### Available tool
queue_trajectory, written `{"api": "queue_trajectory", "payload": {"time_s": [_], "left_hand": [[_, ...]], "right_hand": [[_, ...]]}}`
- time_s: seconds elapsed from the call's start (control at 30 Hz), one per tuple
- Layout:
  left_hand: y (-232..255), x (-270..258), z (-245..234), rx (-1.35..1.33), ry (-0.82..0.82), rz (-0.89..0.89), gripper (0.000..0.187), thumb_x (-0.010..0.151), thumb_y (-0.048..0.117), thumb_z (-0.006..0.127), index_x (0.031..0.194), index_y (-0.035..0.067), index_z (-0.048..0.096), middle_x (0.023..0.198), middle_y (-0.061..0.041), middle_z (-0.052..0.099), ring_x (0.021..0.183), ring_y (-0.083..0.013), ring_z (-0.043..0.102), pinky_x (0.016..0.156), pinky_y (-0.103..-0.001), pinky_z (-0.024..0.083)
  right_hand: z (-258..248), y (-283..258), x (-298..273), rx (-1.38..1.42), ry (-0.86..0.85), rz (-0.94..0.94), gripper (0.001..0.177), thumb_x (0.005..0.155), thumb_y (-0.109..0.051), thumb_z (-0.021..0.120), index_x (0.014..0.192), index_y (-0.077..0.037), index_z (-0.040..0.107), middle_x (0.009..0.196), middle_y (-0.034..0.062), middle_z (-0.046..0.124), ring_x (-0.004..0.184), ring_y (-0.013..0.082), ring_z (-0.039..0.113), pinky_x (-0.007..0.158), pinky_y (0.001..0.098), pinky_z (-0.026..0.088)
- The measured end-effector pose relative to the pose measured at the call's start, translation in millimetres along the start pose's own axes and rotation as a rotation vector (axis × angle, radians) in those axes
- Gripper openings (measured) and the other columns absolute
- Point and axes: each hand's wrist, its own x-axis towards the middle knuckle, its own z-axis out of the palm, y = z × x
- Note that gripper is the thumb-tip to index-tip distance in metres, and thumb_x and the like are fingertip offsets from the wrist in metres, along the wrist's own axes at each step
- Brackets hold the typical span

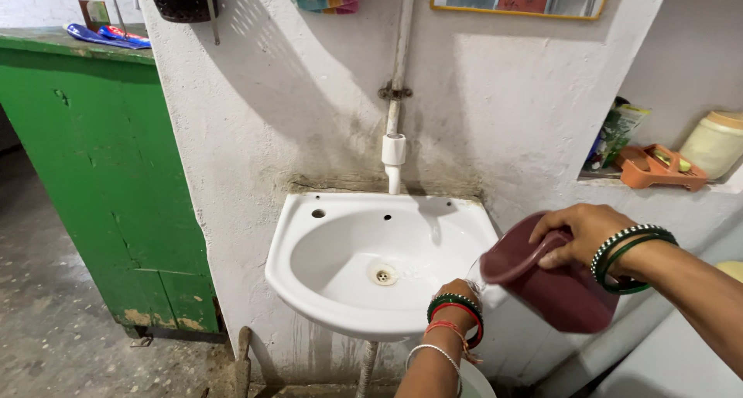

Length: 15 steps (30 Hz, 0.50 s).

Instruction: The person scrubs a white wall-mounted sink with a pink sponge, focusing on the basin and edges. They then use a maroon cup to scoop water from a bucket and rinse the sink multiple times, pouring water over the sponge and into the basin.

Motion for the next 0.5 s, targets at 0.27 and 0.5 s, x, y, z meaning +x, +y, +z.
{"api": "queue_trajectory", "payload": {"time_s": [0.27, 0.5], "left_hand": [[-40, 15, -19, -0.525, 0.201, 0.144, 0.052, 0.095, 0.051, 0.055, 0.120, 0.008, 0.072, 0.113, -0.018, 0.075, 0.111, -0.0346, 0.070, 0.098, -0.040, 0.052], [-70, -59, -55, -1.149, -0.165, -0.077, 0.087, 0.087, 0.080, 0.037, 0.155, 0.026, 0.041, 0.158, -0.005, 0.049, 0.141, -0.0306, 0.051, 0.106, -0.061, 0.043]], "right_hand": [[17, 25, -4, 0.808, 0.128, 0.154, 0.028, 0.082, -0.007, 0.080, 0.109, -0.004, 0.075, 0.102, 0.0110, 0.073, 0.087, 0.0210, 0.071, 0.064, 0.0361, 0.065], [62, -16, -9, 1.162, 0.120, 0.024, 0.027, 0.082, -0.001, 0.076, 0.110, -0.004, 0.073, 0.106, 0.0103, 0.074, 0.091, 0.0194, 0.072, 0.066, 0.0362, 0.069]]}}
